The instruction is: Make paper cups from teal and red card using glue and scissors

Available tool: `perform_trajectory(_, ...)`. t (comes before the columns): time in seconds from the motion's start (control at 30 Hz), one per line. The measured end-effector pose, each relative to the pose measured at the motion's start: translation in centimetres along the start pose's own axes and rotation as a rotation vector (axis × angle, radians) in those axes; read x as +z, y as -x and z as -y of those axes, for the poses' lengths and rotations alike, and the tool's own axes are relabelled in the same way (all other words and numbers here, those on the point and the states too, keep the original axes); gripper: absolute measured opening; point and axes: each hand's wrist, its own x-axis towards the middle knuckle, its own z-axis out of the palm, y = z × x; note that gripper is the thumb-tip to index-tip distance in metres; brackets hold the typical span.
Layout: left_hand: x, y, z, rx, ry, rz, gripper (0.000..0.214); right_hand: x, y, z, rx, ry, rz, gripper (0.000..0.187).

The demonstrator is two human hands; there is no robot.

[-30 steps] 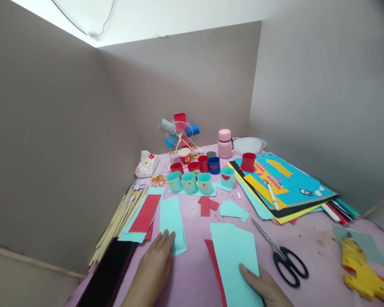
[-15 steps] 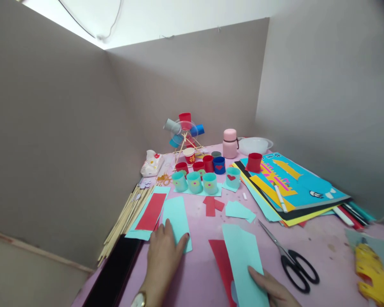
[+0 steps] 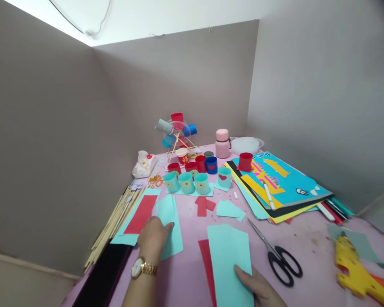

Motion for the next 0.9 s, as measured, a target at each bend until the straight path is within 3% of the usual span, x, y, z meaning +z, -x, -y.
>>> perform_trajectory(0.2, 0.4, -0.2, 0.0, 0.017, 0.19, 0.011, 0.031, -0.1, -0.1, 0.2, -0.068, 0.058, -0.023, 0.061)
perform_trajectory(0.4, 1.2, 0.5, 0.8, -0.023, 0.702, -0.046, 0.034, -0.3, -0.1, 0.3, -0.061, 0.076, -0.045, 0.063)
perform_trajectory(0.57, -1.4, 3.4, 2.3, 0.062, 1.151, 0.218, 0.04, -0.6, -0.2, 0.3, -0.058, 0.082, -0.087, 0.06)
perform_trajectory(0.67, -2.2, 6.1, 2.0, 0.119, 1.306, 0.384, 0.055, -0.4, -0.2, 0.1, -0.076, 0.106, -0.118, 0.06)
perform_trajectory(0.73, -1.0, 7.8, 1.1, 0.129, 1.375, 0.488, 0.063, -0.2, -0.2, -0.1, -0.124, 0.146, -0.134, 0.061)
perform_trajectory(0.8, 1.7, 9.1, -0.1, 0.273, 1.302, 0.494, 0.07, 0.0, 0.0, -0.2, -0.194, 0.208, -0.165, 0.064)
perform_trajectory(0.87, 4.9, 10.1, -1.1, 0.308, 1.256, 0.273, 0.07, 0.1, 0.3, -0.2, -0.246, 0.269, -0.197, 0.067)
perform_trajectory(0.9, 6.5, 10.4, -1.6, 0.325, 1.284, 0.233, 0.075, 0.1, 0.6, -0.2, -0.253, 0.294, -0.204, 0.068)
